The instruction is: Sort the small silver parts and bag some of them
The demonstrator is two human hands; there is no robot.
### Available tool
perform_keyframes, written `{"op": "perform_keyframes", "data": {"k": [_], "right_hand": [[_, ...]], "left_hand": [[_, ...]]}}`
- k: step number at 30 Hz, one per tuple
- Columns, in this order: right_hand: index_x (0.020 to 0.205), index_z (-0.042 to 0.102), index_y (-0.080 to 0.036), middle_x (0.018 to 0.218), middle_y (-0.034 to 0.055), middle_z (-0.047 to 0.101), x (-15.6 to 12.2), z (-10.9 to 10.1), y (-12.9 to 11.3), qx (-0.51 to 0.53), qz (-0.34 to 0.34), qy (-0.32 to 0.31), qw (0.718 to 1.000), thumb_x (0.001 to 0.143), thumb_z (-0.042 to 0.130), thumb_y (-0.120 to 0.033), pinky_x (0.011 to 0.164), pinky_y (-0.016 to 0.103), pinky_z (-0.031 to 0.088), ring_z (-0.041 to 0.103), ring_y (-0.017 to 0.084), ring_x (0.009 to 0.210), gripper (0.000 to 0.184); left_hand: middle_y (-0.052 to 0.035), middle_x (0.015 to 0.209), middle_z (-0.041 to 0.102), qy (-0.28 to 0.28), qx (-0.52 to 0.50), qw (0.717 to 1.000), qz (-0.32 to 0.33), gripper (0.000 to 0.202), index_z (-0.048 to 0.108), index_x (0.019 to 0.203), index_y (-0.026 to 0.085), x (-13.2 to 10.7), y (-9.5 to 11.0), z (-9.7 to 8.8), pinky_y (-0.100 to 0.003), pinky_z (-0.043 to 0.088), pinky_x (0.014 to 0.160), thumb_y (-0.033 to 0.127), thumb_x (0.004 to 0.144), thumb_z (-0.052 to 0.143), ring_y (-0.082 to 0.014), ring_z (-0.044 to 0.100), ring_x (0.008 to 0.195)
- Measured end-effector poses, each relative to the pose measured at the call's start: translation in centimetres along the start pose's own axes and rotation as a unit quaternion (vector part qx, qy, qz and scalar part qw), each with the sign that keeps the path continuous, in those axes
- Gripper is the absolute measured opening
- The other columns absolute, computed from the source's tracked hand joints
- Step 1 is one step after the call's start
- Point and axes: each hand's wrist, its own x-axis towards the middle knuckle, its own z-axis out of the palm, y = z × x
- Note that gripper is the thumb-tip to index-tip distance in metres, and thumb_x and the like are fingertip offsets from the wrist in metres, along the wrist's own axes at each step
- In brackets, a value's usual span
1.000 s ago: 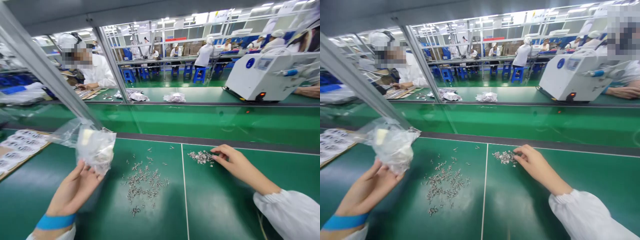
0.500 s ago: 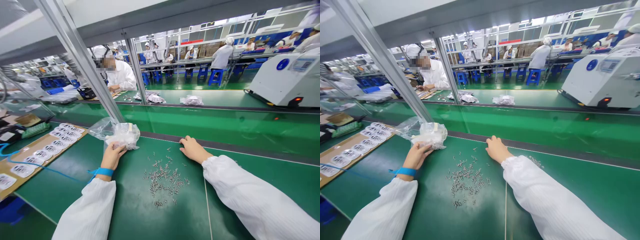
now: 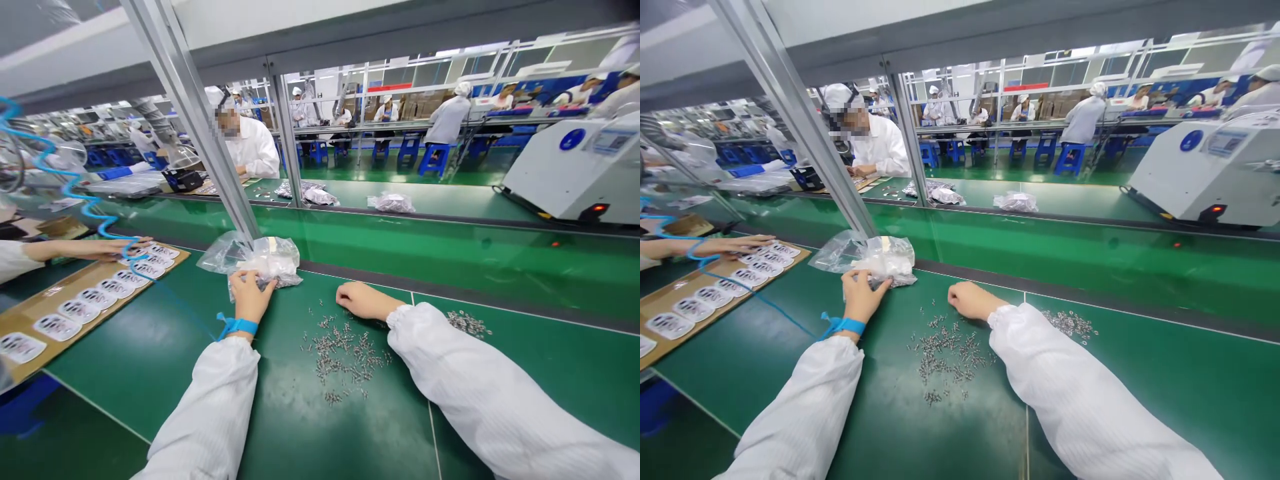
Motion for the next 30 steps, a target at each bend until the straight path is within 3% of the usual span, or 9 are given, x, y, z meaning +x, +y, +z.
{"op": "perform_keyframes", "data": {"k": [3,6,9,12,15,19,22,25,30], "right_hand": [[0.084,0.065,-0.019,0.091,0.0027,0.065,-2.1,-0.8,0.1,0.011,-0.011,0.013,1.0,0.088,0.047,-0.018,0.078,0.026,0.043,0.059,0.014,0.083,0.018],[0.095,0.063,-0.015,0.102,0.0095,0.063,-4.5,-1.2,1.1,0.003,0.042,0.077,0.996,0.088,0.042,-0.015,0.087,0.034,0.041,0.056,0.02,0.096,0.023],[0.094,0.064,-0.012,0.101,0.0118,0.063,-5.9,-0.7,1.6,0.01,0.072,0.082,0.994,0.085,0.043,-0.011,0.086,0.036,0.042,0.057,0.022,0.094,0.023],[0.093,0.065,-0.017,0.101,0.006,0.064,-7.0,-0.1,1.3,0.038,0.059,0.073,0.995,0.086,0.044,-0.012,0.086,0.031,0.044,0.059,0.018,0.093,0.023],[0.099,0.062,-0.018,0.105,0.0038,0.063,-9.8,0.1,0.7,0.061,0.066,0.109,0.99,0.089,0.041,-0.015,0.089,0.029,0.044,0.057,0.016,0.097,0.024],[0.098,0.059,-0.016,0.1,0.0061,0.062,-16.3,1.8,0.7,0.086,0.106,0.188,0.973,0.091,0.035,-0.02,0.086,0.031,0.045,0.057,0.016,0.093,0.025],[0.094,0.059,-0.019,0.095,0.0055,0.061,-20.9,4.0,1.6,0.125,0.112,0.229,0.959,0.092,0.033,-0.025,0.083,0.031,0.045,0.057,0.016,0.09,0.026],[0.091,0.061,-0.021,0.093,0.005,0.062,-23.4,4.6,3.8,0.15,0.147,0.283,0.936,0.089,0.038,-0.031,0.08,0.032,0.046,0.058,0.018,0.087,0.025],[0.085,0.061,-0.019,0.081,0.0068,0.063,-24.1,1.8,8.5,0.159,0.243,0.438,0.851,0.081,0.042,-0.037,0.069,0.035,0.046,0.058,0.021,0.072,0.027]], "left_hand": [[-0.0109,0.115,0.033,0.0,-0.001,1.0,0.017,0.044,0.053,0.102,0.017,-0.1,0.0,0.0,-0.043,0.037,0.101,0.038,0.068,0.071,-0.0306,0.039,0.119],[-0.0111,0.116,0.032,0.004,0.0,1.0,0.016,0.048,0.052,0.106,0.016,-0.5,-0.1,-0.6,-0.042,0.04,0.098,0.04,0.068,0.07,-0.0294,0.043,0.116],[-0.0117,0.116,0.032,0.014,0.012,1.0,0.0,0.049,0.052,0.106,0.016,-1.0,0.4,-1.6,-0.046,0.043,0.092,0.042,0.068,0.069,-0.0313,0.047,0.11],[-0.0154,0.116,0.034,0.04,0.034,0.998,-0.021,0.047,0.053,0.102,0.014,-2.0,1.3,-2.7,-0.055,0.042,0.087,0.044,0.07,0.067,-0.0389,0.044,0.11],[-0.0189,0.116,0.037,0.046,0.043,0.998,0.011,0.042,0.054,0.099,0.011,-3.7,2.8,-3.2,-0.058,0.037,0.09,0.046,0.077,0.058,-0.0418,0.037,0.115],[-0.0106,0.113,0.052,-0.073,0.013,0.983,0.165,0.035,0.059,0.104,0.019,-6.7,5.9,-1.8,-0.044,0.039,0.095,0.045,0.08,0.055,-0.0287,0.045,0.112],[-0.0067,0.122,0.055,-0.145,-0.005,0.959,0.243,0.039,0.056,0.117,0.026,-8.6,8.0,-0.3,-0.045,0.04,0.095,0.044,0.083,0.051,-0.0268,0.046,0.117],[-0.007,0.136,0.048,-0.186,-0.002,0.944,0.273,0.046,0.052,0.127,0.027,-9.3,8.9,0.5,-0.053,0.031,0.104,0.047,0.087,0.041,-0.0295,0.036,0.13],[-0.0007,0.15,0.027,-0.299,0.031,0.916,0.265,0.058,0.037,0.138,0.032,-9.2,8.8,1.1,-0.056,0.016,0.112,0.058,0.087,0.03,-0.0291,0.015,0.14]]}}
